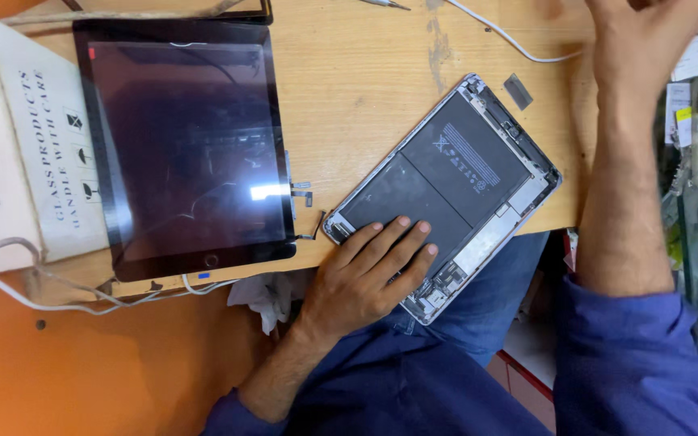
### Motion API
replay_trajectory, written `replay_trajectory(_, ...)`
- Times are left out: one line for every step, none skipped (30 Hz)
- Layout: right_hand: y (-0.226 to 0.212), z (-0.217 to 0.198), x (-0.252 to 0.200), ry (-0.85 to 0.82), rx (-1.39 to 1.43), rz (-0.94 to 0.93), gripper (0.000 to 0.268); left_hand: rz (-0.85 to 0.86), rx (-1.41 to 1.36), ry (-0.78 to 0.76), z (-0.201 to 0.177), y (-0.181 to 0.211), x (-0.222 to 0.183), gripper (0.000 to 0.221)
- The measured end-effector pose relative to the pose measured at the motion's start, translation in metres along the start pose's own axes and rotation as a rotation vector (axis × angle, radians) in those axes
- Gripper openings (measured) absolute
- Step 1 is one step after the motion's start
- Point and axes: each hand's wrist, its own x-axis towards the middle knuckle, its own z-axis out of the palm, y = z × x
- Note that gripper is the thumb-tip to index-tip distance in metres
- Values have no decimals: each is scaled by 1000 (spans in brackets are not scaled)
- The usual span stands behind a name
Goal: The person applies adhesive to the edges of a disassembled tablet chassis and presses down internal components. They then briefly handle a smartphone before returning to apply more adhesive to the tablet.
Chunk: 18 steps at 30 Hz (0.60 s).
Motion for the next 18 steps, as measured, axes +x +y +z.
replay_trajectory(-27, -7, -6, -31, 79, 61, 27, 1, -5, 10, 1, 0, 0, 28)
replay_trajectory(-58, -13, -17, -101, 152, 125, 28, 3, -10, 20, 2, 0, -1, 28)
replay_trajectory(-89, -20, -28, -166, 222, 189, 29, 2, -14, 30, 3, -1, -1, 27)
replay_trajectory(-121, -26, -43, -252, 318, 234, 36, 7, -16, 47, 4, -2, -1, 27)
replay_trajectory(-147, -28, -54, -328, 290, 217, 44, 9, -16, 62, 5, -3, -1, 26)
replay_trajectory(-169, -27, -60, -403, 262, 197, 53, 10, -15, 77, 6, -3, -1, 25)
replay_trajectory(-186, -26, -65, -436, 123, 92, 50, 10, -15, 94, 7, -4, -1, 24)
replay_trajectory(-199, -23, -68, -466, -15, -15, 48, 10, -15, 110, 8, -5, -2, 22)
replay_trajectory(-210, -21, -68, -492, -106, -98, 46, 14, -16, 128, 9, -6, -2, 21)
replay_trajectory(-218, -19, -68, -517, -196, -182, 45, 14, -4, 145, 10, -6, -2, 20)
replay_trajectory(-225, -18, -67, -536, -291, -266, 43, 20, 6, 164, 10, -7, -1, 19)
replay_trajectory(-229, -17, -64, -532, -314, -315, 41, 27, 15, 183, 11, -6, 0, 19)
replay_trajectory(-231, -15, -61, -526, -339, -361, 38, 23, 15, 193, 12, -6, 1, 19)
replay_trajectory(-234, -14, -58, -520, -364, -408, 36, 20, 15, 202, 12, -5, 2, 18)
replay_trajectory(-235, -14, -56, -528, -386, -431, 34, 16, 16, 211, 13, -5, 3, 18)
replay_trajectory(-237, -13, -54, -535, -409, -454, 33, 14, 18, 211, 12, -5, 3, 18)
replay_trajectory(-237, -13, -52, -543, -431, -476, 31, 12, 20, 211, 12, -5, 3, 18)
replay_trajectory(-237, -13, -50, -539, -424, -489, 30, 10, 22, 211, 12, -4, 3, 19)
